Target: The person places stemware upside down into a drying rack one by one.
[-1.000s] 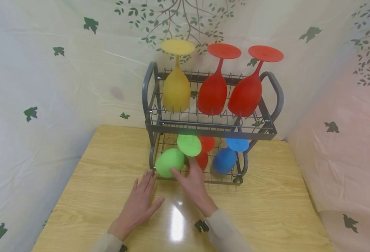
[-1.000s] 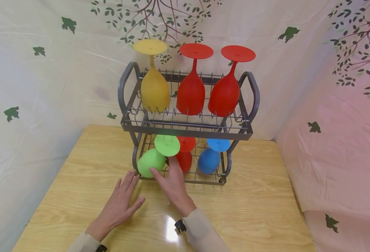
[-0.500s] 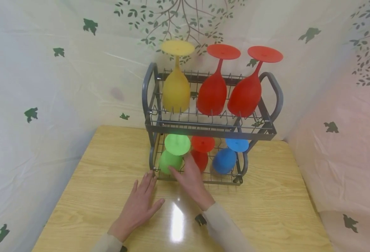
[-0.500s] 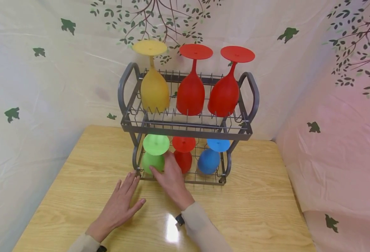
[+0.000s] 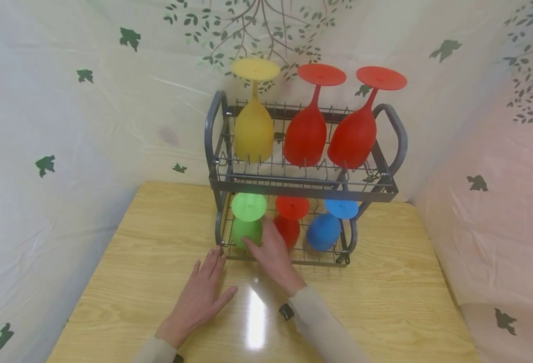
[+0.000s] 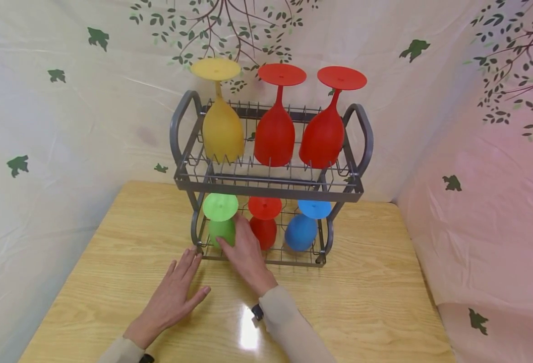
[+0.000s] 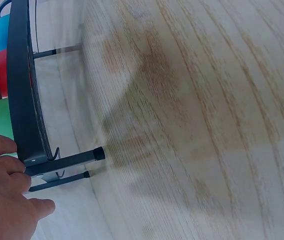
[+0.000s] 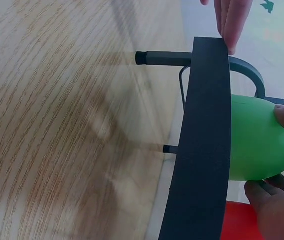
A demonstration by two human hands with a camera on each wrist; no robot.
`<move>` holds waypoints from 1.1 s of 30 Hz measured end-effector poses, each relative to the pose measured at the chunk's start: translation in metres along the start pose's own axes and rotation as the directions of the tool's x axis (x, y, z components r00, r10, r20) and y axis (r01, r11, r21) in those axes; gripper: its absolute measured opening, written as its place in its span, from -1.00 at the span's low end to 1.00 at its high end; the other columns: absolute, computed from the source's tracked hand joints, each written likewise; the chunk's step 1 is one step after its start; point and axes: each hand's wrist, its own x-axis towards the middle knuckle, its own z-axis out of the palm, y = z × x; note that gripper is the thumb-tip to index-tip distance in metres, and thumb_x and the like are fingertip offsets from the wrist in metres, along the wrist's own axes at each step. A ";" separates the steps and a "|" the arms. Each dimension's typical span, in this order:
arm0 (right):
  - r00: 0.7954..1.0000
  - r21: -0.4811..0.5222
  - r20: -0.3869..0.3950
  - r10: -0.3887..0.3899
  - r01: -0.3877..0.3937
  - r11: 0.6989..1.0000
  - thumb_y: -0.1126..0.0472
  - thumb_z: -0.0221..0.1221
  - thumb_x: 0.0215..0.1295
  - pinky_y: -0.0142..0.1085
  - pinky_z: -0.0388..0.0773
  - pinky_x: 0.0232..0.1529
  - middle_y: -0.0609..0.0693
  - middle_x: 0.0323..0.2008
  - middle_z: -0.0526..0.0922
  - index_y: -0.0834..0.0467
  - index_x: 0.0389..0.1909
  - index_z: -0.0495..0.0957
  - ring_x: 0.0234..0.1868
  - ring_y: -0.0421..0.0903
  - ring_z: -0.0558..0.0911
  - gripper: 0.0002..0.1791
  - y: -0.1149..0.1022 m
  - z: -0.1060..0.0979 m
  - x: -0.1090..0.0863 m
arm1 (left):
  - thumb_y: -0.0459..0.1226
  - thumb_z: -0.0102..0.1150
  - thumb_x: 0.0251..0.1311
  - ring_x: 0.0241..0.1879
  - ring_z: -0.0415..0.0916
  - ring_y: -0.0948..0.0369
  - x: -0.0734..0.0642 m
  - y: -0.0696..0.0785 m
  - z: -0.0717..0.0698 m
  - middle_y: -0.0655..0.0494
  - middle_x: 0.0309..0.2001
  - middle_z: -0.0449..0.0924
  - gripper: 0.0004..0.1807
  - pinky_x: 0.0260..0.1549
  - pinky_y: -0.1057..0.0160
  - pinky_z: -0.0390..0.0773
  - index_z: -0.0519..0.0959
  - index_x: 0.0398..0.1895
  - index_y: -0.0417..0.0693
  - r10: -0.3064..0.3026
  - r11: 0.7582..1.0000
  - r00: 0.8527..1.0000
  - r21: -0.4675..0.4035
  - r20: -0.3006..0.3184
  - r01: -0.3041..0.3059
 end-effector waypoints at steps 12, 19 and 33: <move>0.999 0.013 0.018 0.039 -0.039 0.999 0.14 0.39 0.32 0.09 0.53 0.28 0.15 0.40 0.44 0.12 0.57 0.19 0.34 0.12 0.52 -0.13 0.002 0.008 0.006 | 0.18 0.10 0.40 0.56 0.06 -0.17 0.000 0.000 -0.001 -0.28 0.60 0.00 -0.07 0.41 -0.33 0.21 0.23 0.54 -0.36 -0.001 1.000 1.000 -0.008 0.003 0.001; 1.000 0.017 0.015 0.022 -0.022 1.000 0.14 0.39 0.33 0.08 0.51 0.30 0.13 0.43 0.42 0.11 0.58 0.17 0.36 0.11 0.50 -0.12 0.002 0.010 0.006 | 0.19 0.10 0.40 0.57 0.04 -0.16 0.000 -0.001 0.000 -0.26 0.61 -0.02 -0.07 0.42 -0.32 0.19 0.22 0.55 -0.34 -0.010 1.000 1.000 -0.015 0.009 0.010; 0.999 0.060 -0.034 -0.027 0.029 0.998 -0.16 0.24 0.44 0.18 0.31 0.43 -0.09 0.58 0.24 -0.17 0.62 0.13 0.55 0.00 0.26 -0.18 0.003 -0.006 -0.027 | 0.15 0.12 0.41 0.57 0.02 -0.17 -0.001 0.001 -0.003 -0.24 0.61 -0.01 -0.12 0.42 -0.35 0.16 0.25 0.54 -0.32 -0.038 0.999 0.999 -0.028 0.011 0.038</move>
